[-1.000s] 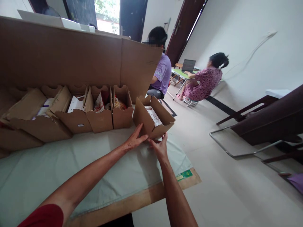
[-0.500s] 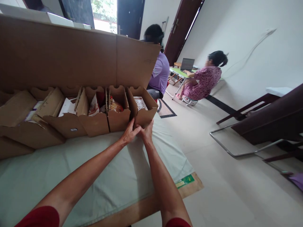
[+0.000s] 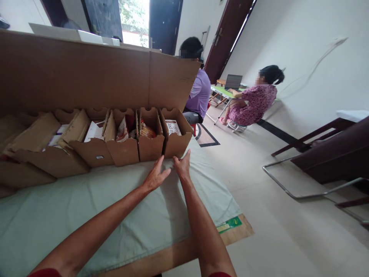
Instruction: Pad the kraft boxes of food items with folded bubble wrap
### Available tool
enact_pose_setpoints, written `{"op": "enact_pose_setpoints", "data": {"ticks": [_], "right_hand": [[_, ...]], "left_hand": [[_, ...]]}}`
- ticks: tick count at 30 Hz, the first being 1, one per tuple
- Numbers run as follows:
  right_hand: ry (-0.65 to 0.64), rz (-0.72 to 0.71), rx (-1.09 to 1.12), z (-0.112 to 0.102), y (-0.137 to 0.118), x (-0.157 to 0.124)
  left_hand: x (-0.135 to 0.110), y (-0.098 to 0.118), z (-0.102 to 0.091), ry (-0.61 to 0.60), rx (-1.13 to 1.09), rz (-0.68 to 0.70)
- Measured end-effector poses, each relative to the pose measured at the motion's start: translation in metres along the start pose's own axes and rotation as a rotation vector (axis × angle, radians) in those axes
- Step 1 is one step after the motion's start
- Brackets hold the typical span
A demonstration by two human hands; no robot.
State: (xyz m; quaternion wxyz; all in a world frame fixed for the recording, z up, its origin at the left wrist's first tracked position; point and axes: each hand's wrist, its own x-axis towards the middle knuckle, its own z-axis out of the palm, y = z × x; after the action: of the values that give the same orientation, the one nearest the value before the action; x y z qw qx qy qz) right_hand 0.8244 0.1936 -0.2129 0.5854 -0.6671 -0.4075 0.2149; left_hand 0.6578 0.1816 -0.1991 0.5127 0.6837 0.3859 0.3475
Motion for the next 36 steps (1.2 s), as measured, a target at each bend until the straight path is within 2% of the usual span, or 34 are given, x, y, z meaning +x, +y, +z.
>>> {"op": "enact_pose_setpoints", "data": {"ticks": [2, 4, 6, 8, 10, 12, 14, 16, 19, 22, 25, 28, 30, 32, 34, 36], "right_hand": [[0.089, -0.039, -0.118, -0.008, -0.019, -0.012], [0.110, -0.229, -0.219, -0.009, -0.047, -0.025], [0.020, -0.449, -0.278, 0.003, -0.082, -0.034], [-0.111, -0.601, -0.363, 0.026, -0.117, -0.036], [-0.218, -0.643, -0.541, 0.051, -0.144, -0.030], [-0.298, -0.596, -0.763, 0.068, -0.161, -0.021], [-0.337, -0.562, -0.914, 0.071, -0.168, -0.017], [-0.333, -0.603, -0.935, 0.058, -0.167, -0.024], [-0.327, -0.690, -0.804, 0.012, -0.157, -0.062], [-0.338, -0.709, -0.632, -0.050, -0.146, -0.121], [-0.299, -0.701, -0.548, -0.108, -0.136, -0.175], [-0.248, -0.708, -0.524, -0.146, -0.125, -0.212], [-0.139, -0.702, -0.504, -0.157, -0.116, -0.231], [-0.022, -0.633, -0.451, -0.156, -0.104, -0.247], [0.008, -0.445, -0.390, -0.147, -0.090, -0.263], [-0.037, -0.219, -0.311, -0.129, -0.075, -0.274]], "left_hand": [[-0.032, 0.000, -0.012, 0.000, 0.054, 0.003], [-0.070, -0.001, -0.024, 0.016, 0.086, 0.013], [-0.109, -0.002, -0.035, 0.026, 0.093, -0.019], [-0.146, -0.003, -0.044, 0.012, 0.097, -0.078], [-0.175, -0.004, -0.052, -0.035, 0.103, -0.138], [-0.196, -0.005, -0.060, -0.067, 0.104, -0.178], [-0.209, -0.006, -0.070, -0.048, 0.096, -0.189], [-0.216, -0.006, -0.080, -0.014, 0.090, -0.195], [-0.223, -0.004, -0.093, 0.020, 0.096, -0.209], [-0.222, -0.002, -0.102, 0.110, 0.083, -0.136], [-0.209, -0.002, -0.110, 0.235, 0.040, -0.012], [-0.185, 0.000, -0.118, 0.282, -0.018, 0.030], [-0.166, 0.003, -0.120, 0.252, -0.064, 0.021], [-0.148, 0.008, -0.118, 0.165, -0.128, -0.013], [-0.133, 0.011, -0.113, 0.045, -0.207, -0.058], [-0.123, 0.012, -0.106, -0.032, -0.254, -0.067]]}}
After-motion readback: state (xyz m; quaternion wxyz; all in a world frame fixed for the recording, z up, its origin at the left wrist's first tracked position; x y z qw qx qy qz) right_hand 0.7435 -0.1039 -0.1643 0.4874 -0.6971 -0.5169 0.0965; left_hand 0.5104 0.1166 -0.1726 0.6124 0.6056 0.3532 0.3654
